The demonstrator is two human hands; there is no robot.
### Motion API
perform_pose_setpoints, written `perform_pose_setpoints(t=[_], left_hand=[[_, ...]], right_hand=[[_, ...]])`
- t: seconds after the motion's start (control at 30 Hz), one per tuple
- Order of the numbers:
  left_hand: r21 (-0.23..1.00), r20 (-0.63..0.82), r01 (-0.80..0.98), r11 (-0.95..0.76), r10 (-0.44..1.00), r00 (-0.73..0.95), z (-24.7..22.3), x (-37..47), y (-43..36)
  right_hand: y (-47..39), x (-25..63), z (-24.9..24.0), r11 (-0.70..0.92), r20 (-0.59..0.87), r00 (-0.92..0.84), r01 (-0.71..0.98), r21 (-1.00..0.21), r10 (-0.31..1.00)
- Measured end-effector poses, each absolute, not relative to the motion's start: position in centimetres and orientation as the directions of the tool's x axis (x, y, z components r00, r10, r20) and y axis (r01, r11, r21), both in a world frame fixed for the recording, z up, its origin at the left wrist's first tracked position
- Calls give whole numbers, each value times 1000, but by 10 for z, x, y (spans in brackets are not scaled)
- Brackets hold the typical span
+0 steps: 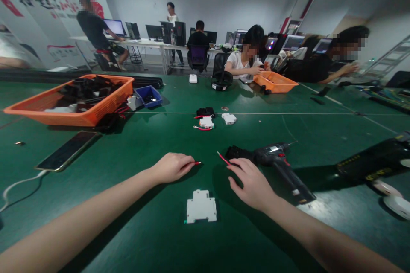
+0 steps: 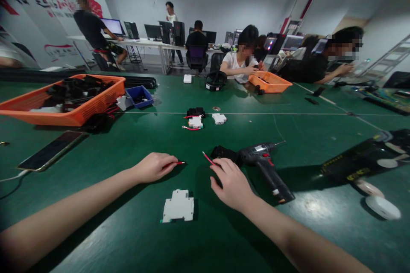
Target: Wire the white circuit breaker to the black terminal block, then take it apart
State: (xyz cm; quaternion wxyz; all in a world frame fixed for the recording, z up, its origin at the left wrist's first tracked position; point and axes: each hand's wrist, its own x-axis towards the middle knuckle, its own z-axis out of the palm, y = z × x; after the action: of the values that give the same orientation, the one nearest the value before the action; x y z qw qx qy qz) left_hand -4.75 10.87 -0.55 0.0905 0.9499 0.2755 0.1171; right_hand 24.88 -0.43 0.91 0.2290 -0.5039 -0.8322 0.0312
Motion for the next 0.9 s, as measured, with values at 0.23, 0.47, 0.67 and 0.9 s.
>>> perform_pose_setpoints(t=[0.23, 0.47, 0.67, 0.9], left_hand=[[239, 199, 517, -822, 562, 803, -5, -46, 108], [314, 161, 536, -784, 600, 783, -5, -44, 111], [708, 62, 472, -525, 713, 699, 5, -41, 100], [891, -232, -35, 453, 519, 823, 10, -32, 76]], right_hand=[[-37, 208, 17, 599, 102, -643, 630, -494, 759], [-26, 214, 10, 545, 108, -625, 568, -617, 773], [-20, 229, -10, 444, 205, -427, 591, -673, 880], [-3, 234, -17, 262, 141, -273, 484, -835, 952]])
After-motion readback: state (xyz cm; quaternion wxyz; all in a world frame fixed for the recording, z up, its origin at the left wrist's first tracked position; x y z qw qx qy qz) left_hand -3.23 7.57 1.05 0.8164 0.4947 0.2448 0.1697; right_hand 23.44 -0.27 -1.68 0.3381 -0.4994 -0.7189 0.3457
